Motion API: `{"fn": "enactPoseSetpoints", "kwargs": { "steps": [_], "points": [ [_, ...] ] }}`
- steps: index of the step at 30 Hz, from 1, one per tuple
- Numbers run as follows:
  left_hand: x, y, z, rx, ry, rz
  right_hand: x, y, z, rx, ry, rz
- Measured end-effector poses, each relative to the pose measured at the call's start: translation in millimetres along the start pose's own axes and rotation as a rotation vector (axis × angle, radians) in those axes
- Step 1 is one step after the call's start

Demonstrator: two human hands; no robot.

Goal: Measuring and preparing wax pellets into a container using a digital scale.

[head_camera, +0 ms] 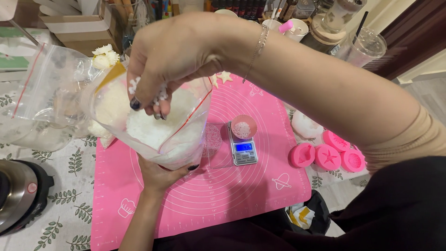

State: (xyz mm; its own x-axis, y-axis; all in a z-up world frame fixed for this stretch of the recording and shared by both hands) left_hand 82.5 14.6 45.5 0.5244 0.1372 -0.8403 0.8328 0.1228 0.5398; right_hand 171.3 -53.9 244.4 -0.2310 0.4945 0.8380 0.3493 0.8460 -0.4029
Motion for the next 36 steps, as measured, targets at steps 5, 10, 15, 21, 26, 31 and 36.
{"fn": "enactPoseSetpoints", "kwargs": {
  "steps": [5,10,15,21,26,31,36],
  "points": [
    [3.3,-3.2,-0.4,-0.003,0.022,0.048,6.0,-12.0,-11.4,-0.058,0.001,-0.062],
    [1.9,-1.9,0.7,0.015,0.019,0.039,3.7,-18.5,-12.2,-0.097,-0.062,-0.005],
    [3.5,-2.4,0.8,0.02,0.001,0.034,5.8,-19.1,-8.4,-0.1,-0.126,0.011],
    [1.1,0.2,1.9,0.018,-0.055,0.02,2.8,-17.3,-5.5,-0.055,-0.107,-0.001],
    [-1.8,1.7,2.3,0.004,-0.036,0.037,-2.0,-13.4,-5.4,-0.021,-0.135,-0.01],
    [-7.1,2.9,0.2,-0.024,-0.012,0.029,-10.9,-9.5,-6.2,-0.014,-0.044,-0.014],
    [-9.3,6.0,-1.3,-0.054,0.059,0.048,-11.3,-9.9,-6.1,0.0,-0.085,-0.005]
  ]
}}
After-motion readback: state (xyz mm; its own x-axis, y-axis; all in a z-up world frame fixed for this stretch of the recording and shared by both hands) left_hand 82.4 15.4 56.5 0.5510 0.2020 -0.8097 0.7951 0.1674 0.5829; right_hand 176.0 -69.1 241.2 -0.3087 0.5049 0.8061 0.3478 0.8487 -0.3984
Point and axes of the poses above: each hand's wrist, its own y-axis towards the middle knuckle, its own z-axis out of the palm, x = y × z, the point moved 10 cm from there along y, towards the middle knuckle, and after that the axes turned 9 degrees about -y, right-handed, at the moved point
